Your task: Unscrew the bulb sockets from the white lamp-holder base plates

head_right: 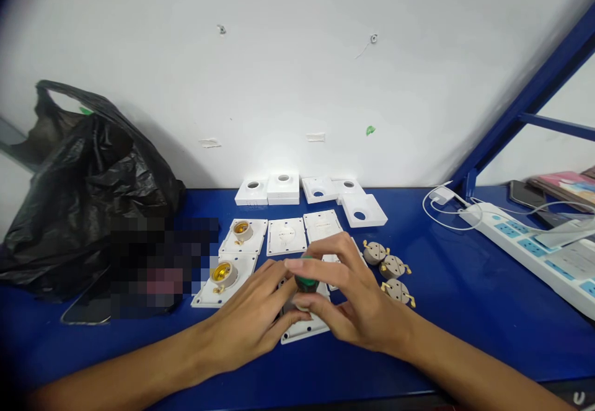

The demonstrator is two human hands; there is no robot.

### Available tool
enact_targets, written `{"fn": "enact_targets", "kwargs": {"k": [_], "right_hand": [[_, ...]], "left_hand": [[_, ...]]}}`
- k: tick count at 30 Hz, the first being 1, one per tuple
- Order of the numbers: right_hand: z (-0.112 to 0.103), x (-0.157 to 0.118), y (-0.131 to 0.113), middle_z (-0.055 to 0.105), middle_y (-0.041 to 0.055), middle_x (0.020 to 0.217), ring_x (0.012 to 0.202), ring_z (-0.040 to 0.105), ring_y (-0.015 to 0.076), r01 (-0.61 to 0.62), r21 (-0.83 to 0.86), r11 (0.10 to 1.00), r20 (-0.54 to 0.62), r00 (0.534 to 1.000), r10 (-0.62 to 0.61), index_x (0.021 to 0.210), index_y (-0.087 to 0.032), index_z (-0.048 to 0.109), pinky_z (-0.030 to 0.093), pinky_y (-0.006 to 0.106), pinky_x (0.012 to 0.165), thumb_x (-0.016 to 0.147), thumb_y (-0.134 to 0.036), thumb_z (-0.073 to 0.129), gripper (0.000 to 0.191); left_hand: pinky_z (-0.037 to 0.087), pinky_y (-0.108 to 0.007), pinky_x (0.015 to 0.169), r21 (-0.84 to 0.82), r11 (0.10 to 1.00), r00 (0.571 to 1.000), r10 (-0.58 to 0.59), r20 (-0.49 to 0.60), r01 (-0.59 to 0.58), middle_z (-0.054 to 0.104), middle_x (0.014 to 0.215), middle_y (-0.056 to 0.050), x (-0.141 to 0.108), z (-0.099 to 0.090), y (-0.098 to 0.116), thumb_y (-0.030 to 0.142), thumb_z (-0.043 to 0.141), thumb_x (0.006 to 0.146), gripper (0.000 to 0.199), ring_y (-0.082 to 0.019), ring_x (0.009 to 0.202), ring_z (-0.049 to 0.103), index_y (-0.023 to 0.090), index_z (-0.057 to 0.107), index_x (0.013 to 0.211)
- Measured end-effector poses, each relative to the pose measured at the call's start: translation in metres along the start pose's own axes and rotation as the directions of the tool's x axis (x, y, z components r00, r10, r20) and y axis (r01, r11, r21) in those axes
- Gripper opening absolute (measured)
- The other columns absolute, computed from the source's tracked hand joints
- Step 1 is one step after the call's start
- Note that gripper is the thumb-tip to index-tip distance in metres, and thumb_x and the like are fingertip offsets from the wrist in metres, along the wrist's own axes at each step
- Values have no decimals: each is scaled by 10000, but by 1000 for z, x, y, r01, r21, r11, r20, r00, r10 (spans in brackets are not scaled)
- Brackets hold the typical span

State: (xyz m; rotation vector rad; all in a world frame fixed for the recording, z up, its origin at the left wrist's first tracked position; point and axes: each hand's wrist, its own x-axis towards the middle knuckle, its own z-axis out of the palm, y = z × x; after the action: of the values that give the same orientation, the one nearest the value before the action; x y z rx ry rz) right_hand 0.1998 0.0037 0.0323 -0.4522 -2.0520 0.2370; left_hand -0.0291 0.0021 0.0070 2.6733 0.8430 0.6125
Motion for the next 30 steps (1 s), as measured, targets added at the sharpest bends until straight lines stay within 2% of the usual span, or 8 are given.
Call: {"fn": "enact_targets", "kwargs": {"k": [4,7,11,15,19,23,27,30], "right_hand": [[3,-2,2,631,104,1348,1228,621,247,-14,75,997,52,999,10,1691,-283,366,575,442,978,1102,-139,537,630],[3,-2,4,599,79,1299,1189,611,225,-23,61,998,9,1000,23,1670,-306,404,578,399,957,1056,-116,644,686],[3,-4,5,634,95,1307,1189,616,235,-105,132,986,83,992,95,1696,-286,348,586,427,973,1090,-101,538,662],[3,-4,5,629,78,1244,1122,623,231,-74,138,988,16,997,73,1663,-309,407,613,394,901,1052,-123,639,680],[2,-2,3,657,99,1279,1151,641,234,-81,147,986,61,995,72,1692,-286,362,625,412,918,1071,-76,526,675],[3,-4,4,665,79,1199,1082,663,245,3,74,997,-40,999,0,1656,-305,433,642,403,838,1018,-99,666,710],[5,-8,5,685,92,1254,1092,668,256,-1,50,999,-163,987,9,1636,-287,479,653,420,822,987,-61,654,709],[3,-2,7,694,65,1167,944,680,230,-73,85,994,-378,921,100,1557,-325,570,635,382,699,1033,-141,628,559]], "left_hand": [[586,-515,956,9,1000,1000,5,-4,-5,656,1274,-133,1,0,0,274,724,1077,291,-338,1090,662,166,572,1300],[590,-520,955,18,1000,1000,7,-12,-7,658,1270,-133,-1,1,-1,281,728,1075,291,-340,1083,669,169,575,1297],[597,-518,948,12,1000,1000,-17,0,17,654,1275,-133,-3,1,-1,333,736,1076,334,-341,1086,662,176,563,1314],[599,-498,925,29,999,1000,-15,-2,15,661,1221,-121,-2,1,0,352,674,1113,253,-326,1047,670,189,575,1280],[594,-494,940,39,999,1000,2,-11,-2,659,1228,-117,-1,2,0,353,679,1109,254,-331,1071,683,197,578,1281],[596,-517,934,31,999,1000,-16,5,15,653,1267,-117,0,2,-1,326,705,1091,277,-334,1048,666,189,566,1289],[602,-512,939,-2,1000,999,-31,-13,31,637,1264,-109,-1,2,0,329,719,1085,317,-322,1052,651,187,537,1303],[616,-505,908,-26,999,999,-39,-14,39,624,1264,-108,-2,3,-1,304,709,1087,331,-314,1034,643,181,519,1329]]}}
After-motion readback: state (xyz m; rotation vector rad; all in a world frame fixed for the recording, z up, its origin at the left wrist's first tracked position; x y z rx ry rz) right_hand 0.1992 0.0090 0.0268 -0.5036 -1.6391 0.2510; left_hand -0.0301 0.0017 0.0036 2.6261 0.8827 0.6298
